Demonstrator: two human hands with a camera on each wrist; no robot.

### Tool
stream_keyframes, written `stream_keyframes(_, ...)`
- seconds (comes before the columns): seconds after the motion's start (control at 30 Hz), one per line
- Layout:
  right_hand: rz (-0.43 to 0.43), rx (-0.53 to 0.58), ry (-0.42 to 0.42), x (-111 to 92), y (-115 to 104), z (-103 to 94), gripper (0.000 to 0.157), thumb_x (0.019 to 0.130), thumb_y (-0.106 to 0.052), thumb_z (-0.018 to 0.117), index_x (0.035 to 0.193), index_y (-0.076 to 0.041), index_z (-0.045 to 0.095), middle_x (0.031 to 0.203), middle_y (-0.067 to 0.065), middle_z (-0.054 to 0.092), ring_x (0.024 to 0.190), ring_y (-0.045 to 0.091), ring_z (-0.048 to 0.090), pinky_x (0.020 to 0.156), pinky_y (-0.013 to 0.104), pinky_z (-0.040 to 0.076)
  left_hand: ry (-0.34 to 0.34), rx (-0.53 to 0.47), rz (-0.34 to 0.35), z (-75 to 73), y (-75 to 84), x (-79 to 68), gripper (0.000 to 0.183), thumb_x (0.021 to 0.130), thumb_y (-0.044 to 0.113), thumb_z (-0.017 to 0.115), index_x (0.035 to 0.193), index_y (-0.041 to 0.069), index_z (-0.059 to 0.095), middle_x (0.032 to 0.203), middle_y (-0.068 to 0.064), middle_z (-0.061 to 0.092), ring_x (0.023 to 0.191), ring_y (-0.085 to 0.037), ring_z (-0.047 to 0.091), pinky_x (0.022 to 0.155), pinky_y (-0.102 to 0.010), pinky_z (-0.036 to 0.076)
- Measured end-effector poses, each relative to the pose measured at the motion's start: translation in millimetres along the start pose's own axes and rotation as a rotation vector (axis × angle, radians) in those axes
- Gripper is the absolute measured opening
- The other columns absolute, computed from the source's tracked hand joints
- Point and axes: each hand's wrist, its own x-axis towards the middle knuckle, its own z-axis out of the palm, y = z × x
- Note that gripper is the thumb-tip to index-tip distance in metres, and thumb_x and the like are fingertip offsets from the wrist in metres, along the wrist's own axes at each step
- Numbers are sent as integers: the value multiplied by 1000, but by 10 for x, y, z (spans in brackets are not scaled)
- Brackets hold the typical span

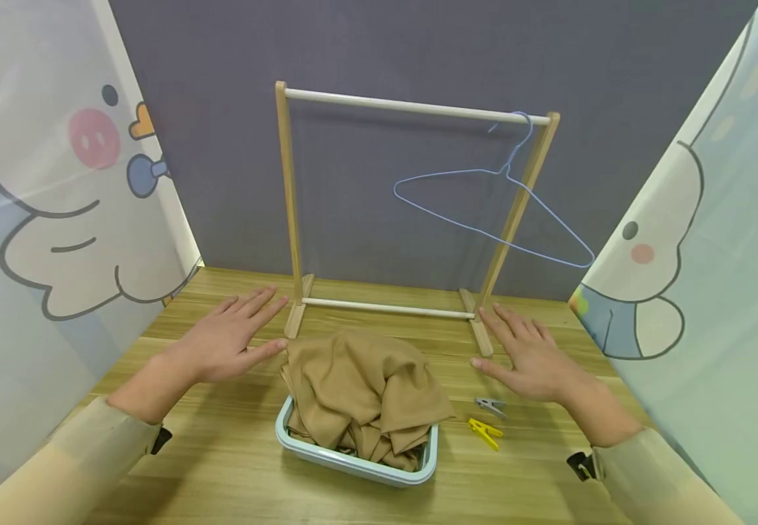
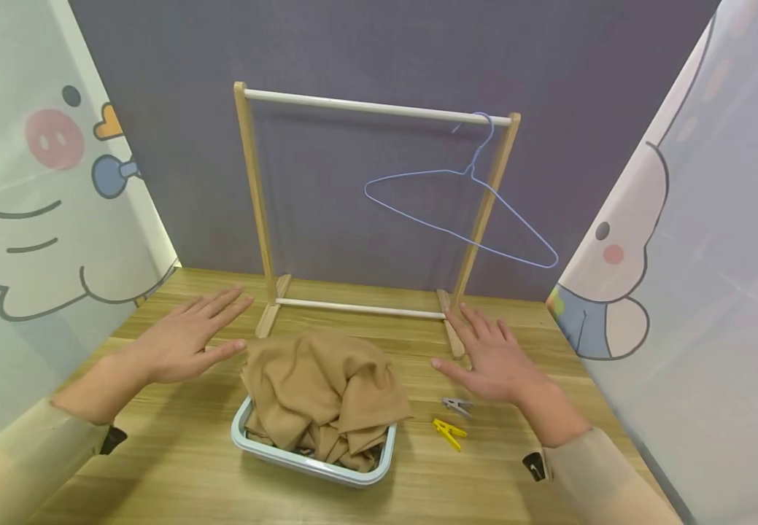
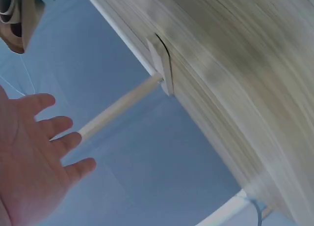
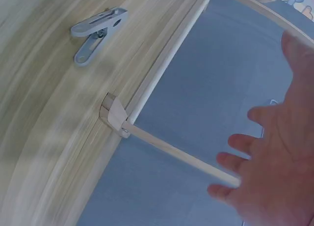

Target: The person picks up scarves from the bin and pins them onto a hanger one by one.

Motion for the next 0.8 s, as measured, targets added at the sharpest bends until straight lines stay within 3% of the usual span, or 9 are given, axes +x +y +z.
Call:
stream_keyframes(0.1,-13,-8,106,49,45,-104,81,108,-49,67,170,-7,37,160,30,51,136,56,60,109,73,50,8,-79,-4,-34,61,38,71,115,56,47,173,16,37,171,-19,47,151,-46,54,119,-69,45)
stream_keyframes(0.17,-17,3,227,102,95,-215,73,106,-39,72,164,-4,45,148,30,61,124,51,67,97,68,58,10,-143,-6,-69,127,80,67,116,55,46,171,18,40,164,-17,56,142,-42,63,110,-66,53)
stream_keyframes(0.27,-23,39,457,215,205,-419,60,103,-23,75,154,0,56,132,29,65,113,47,67,88,65,57,5,-213,8,-120,241,168,63,117,54,46,170,20,43,160,-13,61,133,-34,70,102,-62,58)
stream_keyframes(0.33,-14,59,601,304,298,-562,55,100,-18,75,149,1,60,129,31,64,116,49,63,90,66,53,0,-233,27,-138,310,239,63,116,54,47,170,21,43,160,-11,61,133,-30,70,103,-61,59)
stream_keyframes(0.43,45,71,713,433,461,-768,53,102,-16,72,150,1,59,135,36,56,124,55,54,98,70,46,-12,-243,52,-141,402,349,64,116,56,48,169,21,44,159,-9,61,134,-29,69,105,-59,58)
stream_keyframes(0.5,101,83,703,499,571,-888,55,106,-18,68,156,-1,53,142,40,49,131,59,48,104,73,40,-20,-245,74,-126,447,418,65,115,55,49,169,20,44,160,-10,60,137,-31,67,108,-60,57)
stream_keyframes(0.6,191,103,592,573,718,-1014,63,112,-27,60,169,-8,39,152,43,39,139,63,40,110,77,34,-52,-242,101,-88,511,518,67,114,57,51,169,19,45,163,-15,56,142,-39,63,113,-62,53)
stream_keyframes(0.7,245,127,456,635,838,-1069,69,116,-37,50,175,-13,24,155,41,40,140,61,43,110,77,36,-122,-245,119,-13,572,624,70,112,62,51,171,23,42,168,-17,50,147,-43,58,119,-65,48)
stream_keyframes(0.8,239,162,425,688,915,-1045,68,117,-37,48,176,-14,23,150,39,49,133,58,52,106,74,42,-208,-262,142,66,644,712,74,111,64,53,173,27,37,171,-18,47,151,-43,54,121,-65,46)
